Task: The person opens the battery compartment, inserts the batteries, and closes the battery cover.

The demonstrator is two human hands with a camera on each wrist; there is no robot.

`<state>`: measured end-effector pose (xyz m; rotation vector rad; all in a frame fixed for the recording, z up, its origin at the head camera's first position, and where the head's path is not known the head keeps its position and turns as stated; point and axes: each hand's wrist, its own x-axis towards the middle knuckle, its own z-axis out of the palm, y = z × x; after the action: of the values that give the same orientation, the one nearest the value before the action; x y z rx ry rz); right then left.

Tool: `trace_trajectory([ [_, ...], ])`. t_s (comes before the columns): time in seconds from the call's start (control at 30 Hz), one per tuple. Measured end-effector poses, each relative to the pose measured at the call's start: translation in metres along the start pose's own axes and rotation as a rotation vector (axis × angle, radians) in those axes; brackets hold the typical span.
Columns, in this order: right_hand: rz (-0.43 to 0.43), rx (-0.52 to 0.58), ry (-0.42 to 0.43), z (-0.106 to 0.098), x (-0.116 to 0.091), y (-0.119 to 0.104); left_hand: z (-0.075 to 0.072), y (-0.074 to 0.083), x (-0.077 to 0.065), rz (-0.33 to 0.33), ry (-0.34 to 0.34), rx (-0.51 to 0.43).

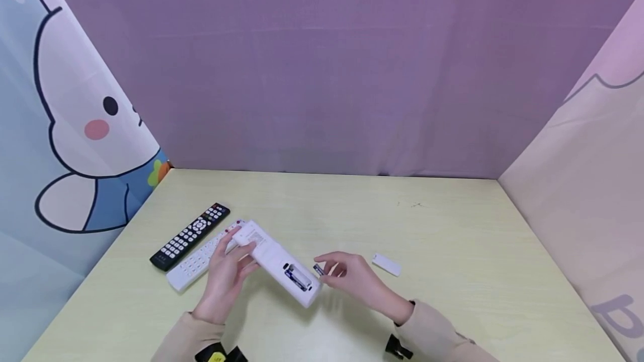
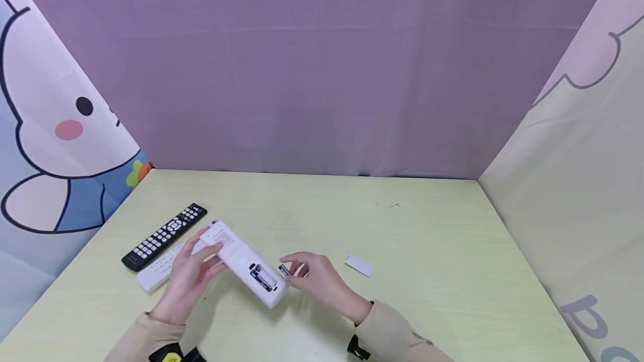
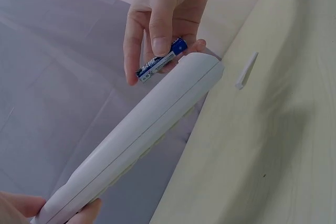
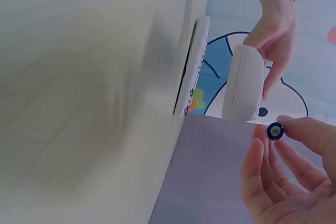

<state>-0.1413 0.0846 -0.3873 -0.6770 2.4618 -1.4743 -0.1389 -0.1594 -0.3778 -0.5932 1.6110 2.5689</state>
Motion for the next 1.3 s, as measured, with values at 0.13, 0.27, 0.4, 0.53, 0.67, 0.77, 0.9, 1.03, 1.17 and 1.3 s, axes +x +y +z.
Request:
trace_trajectory([
  [0.13,-0.035,-0.027,0.017,0.003,-0.002,-0.001,0.003,0.000,0.000,0.000,-0.009,0.000],
  [0.27,-0.100,-0.048,0.041,0.005,-0.002,-0.002,0.007,0.000,0.001,0.000,-0.011,0.008],
  [0.4,-0.192,-0.088,0.069,0.007,-0.002,-0.002,0.010,-0.001,0.001,0.000,-0.015,0.006],
  [0.53,-0.317,-0.184,0.121,0.009,-0.002,-0.001,0.013,-0.001,0.001,0.002,-0.018,0.002],
  [0.67,-0.451,-0.296,0.193,0.011,-0.001,0.001,0.016,-0.002,0.001,0.006,-0.015,0.006],
  [0.77,-0.546,-0.379,0.242,0.013,0.000,0.003,0.017,-0.003,0.001,0.008,-0.019,0.003],
  [0.9,-0.626,-0.479,0.293,0.014,0.002,0.004,0.019,-0.003,0.000,0.009,-0.026,-0.004],
  [1.03,-0.662,-0.521,0.322,0.015,0.003,0.004,0.020,-0.003,0.000,0.013,-0.025,-0.005],
  [1.17,-0.674,-0.503,0.335,0.015,0.003,0.004,0.021,-0.003,0.000,0.015,-0.023,-0.006],
  [1.3,-0.677,-0.452,0.330,0.014,0.002,0.004,0.022,-0.003,-0.001,0.014,-0.023,-0.014],
])
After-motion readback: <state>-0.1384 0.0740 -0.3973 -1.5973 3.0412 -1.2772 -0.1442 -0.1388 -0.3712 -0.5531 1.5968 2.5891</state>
